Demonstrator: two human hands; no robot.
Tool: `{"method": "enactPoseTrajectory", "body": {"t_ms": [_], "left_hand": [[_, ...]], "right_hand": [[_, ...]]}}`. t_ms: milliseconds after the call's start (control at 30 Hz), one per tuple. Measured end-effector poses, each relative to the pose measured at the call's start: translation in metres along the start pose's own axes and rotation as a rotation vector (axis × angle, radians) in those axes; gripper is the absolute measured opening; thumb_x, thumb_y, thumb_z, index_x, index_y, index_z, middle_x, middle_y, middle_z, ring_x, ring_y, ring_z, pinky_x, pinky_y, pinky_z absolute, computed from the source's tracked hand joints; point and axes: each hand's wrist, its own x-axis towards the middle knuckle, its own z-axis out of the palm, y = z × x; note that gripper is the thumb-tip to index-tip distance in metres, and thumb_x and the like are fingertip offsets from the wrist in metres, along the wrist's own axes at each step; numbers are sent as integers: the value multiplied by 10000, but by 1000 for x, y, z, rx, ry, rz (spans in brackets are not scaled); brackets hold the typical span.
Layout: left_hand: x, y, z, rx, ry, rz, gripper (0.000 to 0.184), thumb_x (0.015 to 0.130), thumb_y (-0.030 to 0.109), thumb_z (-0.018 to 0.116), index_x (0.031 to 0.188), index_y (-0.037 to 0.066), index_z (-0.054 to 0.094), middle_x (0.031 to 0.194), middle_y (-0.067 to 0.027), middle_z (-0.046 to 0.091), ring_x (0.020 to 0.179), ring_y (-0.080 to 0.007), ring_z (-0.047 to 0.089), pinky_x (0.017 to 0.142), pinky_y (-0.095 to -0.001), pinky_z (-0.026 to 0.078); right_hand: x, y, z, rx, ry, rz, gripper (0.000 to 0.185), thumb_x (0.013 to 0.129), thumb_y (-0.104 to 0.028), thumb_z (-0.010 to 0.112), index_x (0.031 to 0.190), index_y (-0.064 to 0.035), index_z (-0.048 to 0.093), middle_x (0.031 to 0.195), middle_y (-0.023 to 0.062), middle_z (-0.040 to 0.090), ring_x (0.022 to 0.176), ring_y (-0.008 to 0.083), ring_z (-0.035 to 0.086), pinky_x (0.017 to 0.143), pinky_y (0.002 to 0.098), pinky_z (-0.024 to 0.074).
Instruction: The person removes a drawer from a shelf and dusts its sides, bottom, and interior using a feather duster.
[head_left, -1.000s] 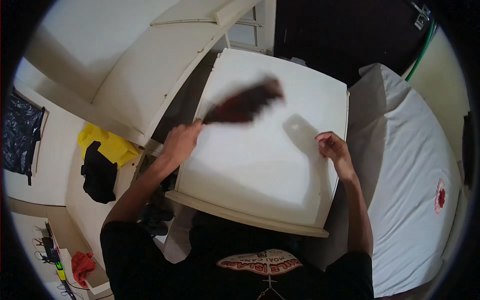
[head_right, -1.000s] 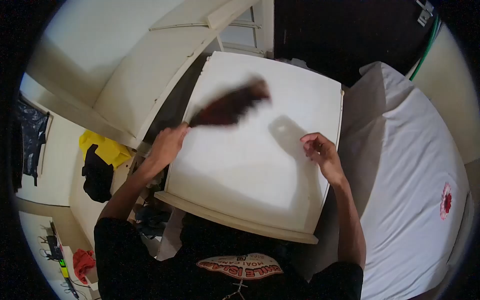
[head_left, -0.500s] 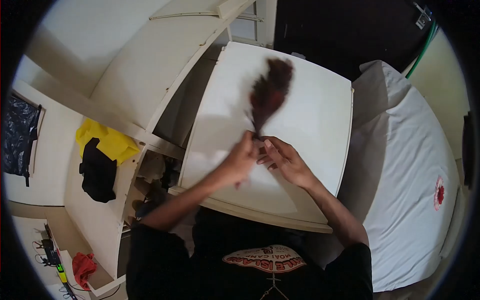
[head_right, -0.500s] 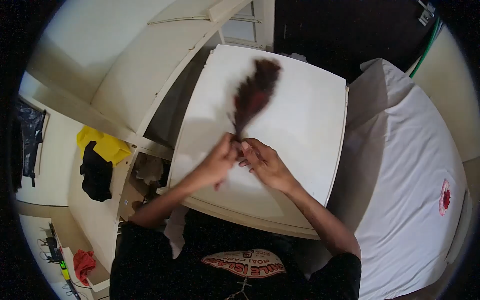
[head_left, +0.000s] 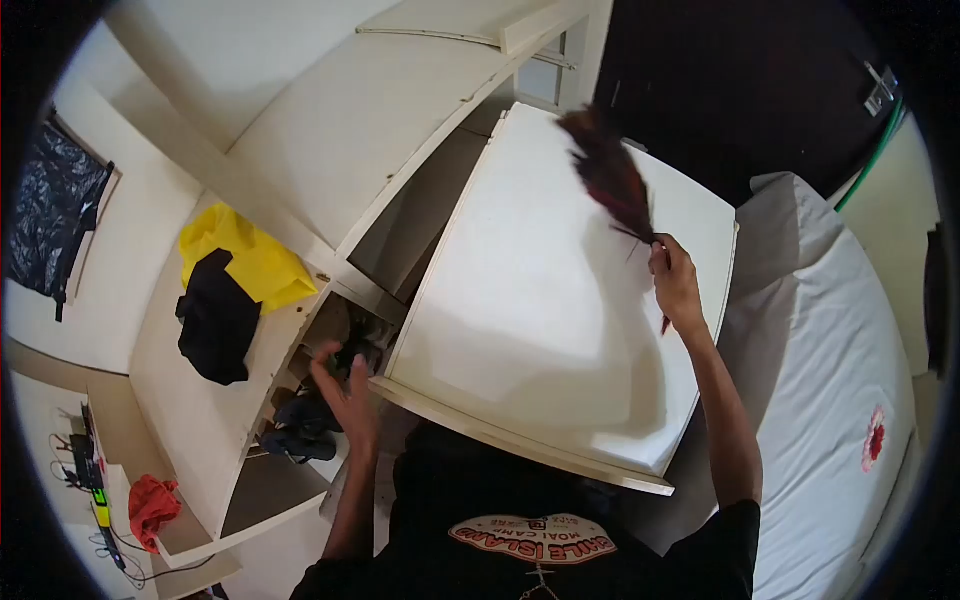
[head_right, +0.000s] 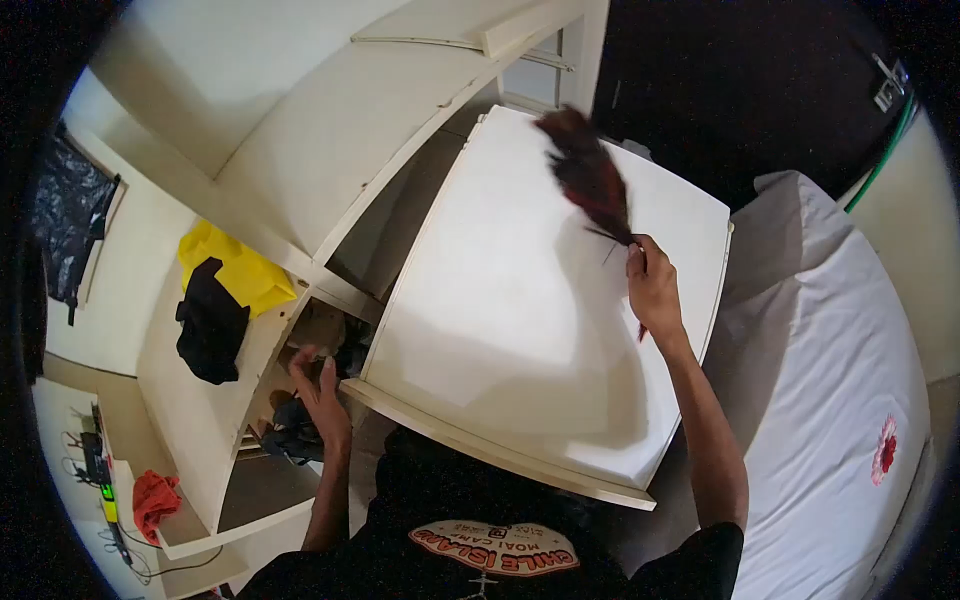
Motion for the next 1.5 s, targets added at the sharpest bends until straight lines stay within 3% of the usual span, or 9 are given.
{"method": "enactPoseTrajectory", "body": {"t_ms": [133,167,333,467,600,733,867,967,1500], "left_hand": [[-30,-73,21,-722,20,-348,201,900,186,490,962,4,548,934,-89,584,885,-190,557,793,-329,450],[-35,-82,28,-846,16,-360,210,901,195,471,941,3,546,899,-86,589,839,-179,562,770,-317,456],[-12,-78,56,-734,84,-349,145,819,125,471,737,12,510,755,-57,509,731,-162,526,730,-312,465],[2,-70,78,-765,126,-271,154,766,92,468,629,30,438,720,-40,410,747,-164,468,778,-335,450],[14,-75,97,-1006,133,-272,130,720,72,502,620,56,421,736,-40,392,788,-171,436,855,-324,403],[22,-73,113,-999,166,-335,119,708,68,516,619,55,439,748,-42,411,808,-180,448,864,-320,394],[14,-82,120,-944,145,-293,117,717,59,505,614,48,451,760,-46,428,816,-184,458,841,-323,404],[11,-81,121,-891,161,-314,134,728,55,505,608,46,447,765,-45,432,806,-184,464,815,-315,408],[6,-41,105,-935,78,-344,212,862,95,580,715,92,427,728,19,397,712,-93,408,694,-253,347]], "right_hand": [[-21,7,28,-368,278,-785,212,912,-71,568,1111,-5,597,668,192,588,588,377,574,610,447,480],[-28,-25,11,-325,-15,-645,197,898,-57,571,1083,4,600,686,218,605,631,382,616,615,442,494],[-9,-24,-1,-561,40,-295,187,891,-69,562,1060,3,594,713,242,632,650,387,652,553,454,532],[-23,-26,-8,-746,3,-678,249,902,-89,557,1135,-3,569,719,223,646,633,357,666,562,426,565],[1,-5,-20,-772,64,-320,253,898,-124,575,1129,-22,576,717,206,653,618,347,667,538,417,563],[-12,-10,-21,-809,82,-690,196,923,-129,542,1078,-14,573,701,202,649,618,352,663,555,434,560],[1,-1,-30,-828,103,-298,198,914,-139,558,1066,-14,575,668,184,636,598,337,658,520,425,544],[-20,8,-26,-783,51,-590,165,920,-148,553,1023,-21,570,674,180,637,601,345,653,516,421,541],[-52,-17,-1,-682,39,-389,134,881,-134,576,958,-30,611,654,177,618,598,341,648,539,427,546]]}}
